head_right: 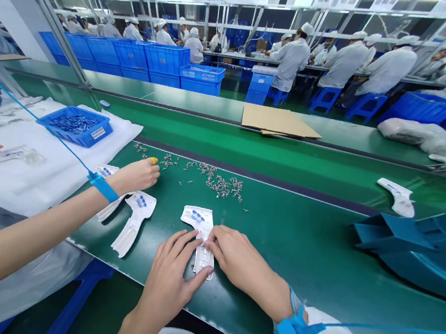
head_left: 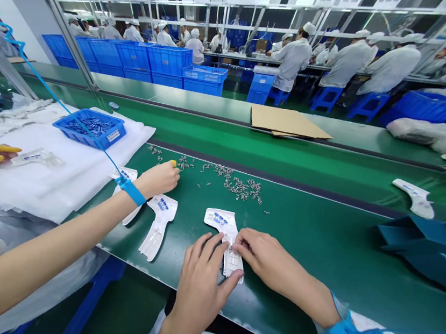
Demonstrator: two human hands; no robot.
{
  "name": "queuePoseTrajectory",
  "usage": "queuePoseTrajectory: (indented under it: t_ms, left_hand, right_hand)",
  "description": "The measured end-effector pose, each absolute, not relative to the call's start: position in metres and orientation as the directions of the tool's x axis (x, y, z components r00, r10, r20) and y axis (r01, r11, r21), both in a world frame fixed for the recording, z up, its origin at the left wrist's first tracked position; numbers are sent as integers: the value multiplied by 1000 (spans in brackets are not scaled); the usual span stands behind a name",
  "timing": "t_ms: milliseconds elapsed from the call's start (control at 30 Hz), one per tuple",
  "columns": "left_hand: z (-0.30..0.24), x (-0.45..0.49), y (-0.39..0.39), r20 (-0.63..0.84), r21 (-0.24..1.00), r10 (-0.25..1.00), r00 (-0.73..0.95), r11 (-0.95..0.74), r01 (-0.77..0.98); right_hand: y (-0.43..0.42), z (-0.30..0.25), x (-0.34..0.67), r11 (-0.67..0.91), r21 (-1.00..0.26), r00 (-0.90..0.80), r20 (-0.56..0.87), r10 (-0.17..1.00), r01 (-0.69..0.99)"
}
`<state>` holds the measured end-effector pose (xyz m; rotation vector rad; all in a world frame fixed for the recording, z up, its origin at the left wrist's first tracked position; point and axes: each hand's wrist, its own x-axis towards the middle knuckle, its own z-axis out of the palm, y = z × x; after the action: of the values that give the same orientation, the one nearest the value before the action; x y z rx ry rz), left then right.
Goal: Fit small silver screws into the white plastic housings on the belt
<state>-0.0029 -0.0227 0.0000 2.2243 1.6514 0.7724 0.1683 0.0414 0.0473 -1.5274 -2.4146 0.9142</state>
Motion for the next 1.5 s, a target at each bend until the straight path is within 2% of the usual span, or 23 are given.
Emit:
queuePoseTrajectory:
  t_ms: [167, 333, 467, 600, 700, 767, 1000, 1200, 1500]
  left_hand:
    - [2, -3, -22, 244, 516, 951, 190, -293, 805]
    - [0, -5, -21, 218, 528, 955, 200, -287, 799]
    - [-3, -7, -25, 219, 531, 951, 217, -303, 791]
    - [7, -7, -21, 272, 528, 941, 199, -319, 787]
    - [26, 2, 8, 288, 421, 926, 243, -350, 837]
    - [38, 12, 43, 273, 333, 920, 280, -363, 870]
    - [31, 36, 167, 218, 237, 951, 219, -269, 933]
    - [10, 18, 172, 172, 166, 967, 190, -219, 962]
    - [15, 5, 184, 177, 140, 961, 212, -238, 961]
  right_hand:
    - [41, 48, 167, 252, -578, -441, -212, 872, 776]
    - [37, 47, 169, 195, -671, -433, -206, 877, 715]
    - [41, 44, 186, 180, -710, -387, -141, 911, 681]
    - [73, 33, 213, 263, -579, -276, 67, 959, 772]
    - [110, 19, 224, 336, -449, -303, 146, 942, 828]
    - [131, 9, 224, 362, -401, -329, 149, 932, 842]
    - [152, -8, 212, 360, -347, -345, 107, 933, 866]
    - [140, -15, 218, 363, -350, -355, 87, 931, 864]
    - [131, -7, 212, 427, -355, -430, 76, 900, 832]
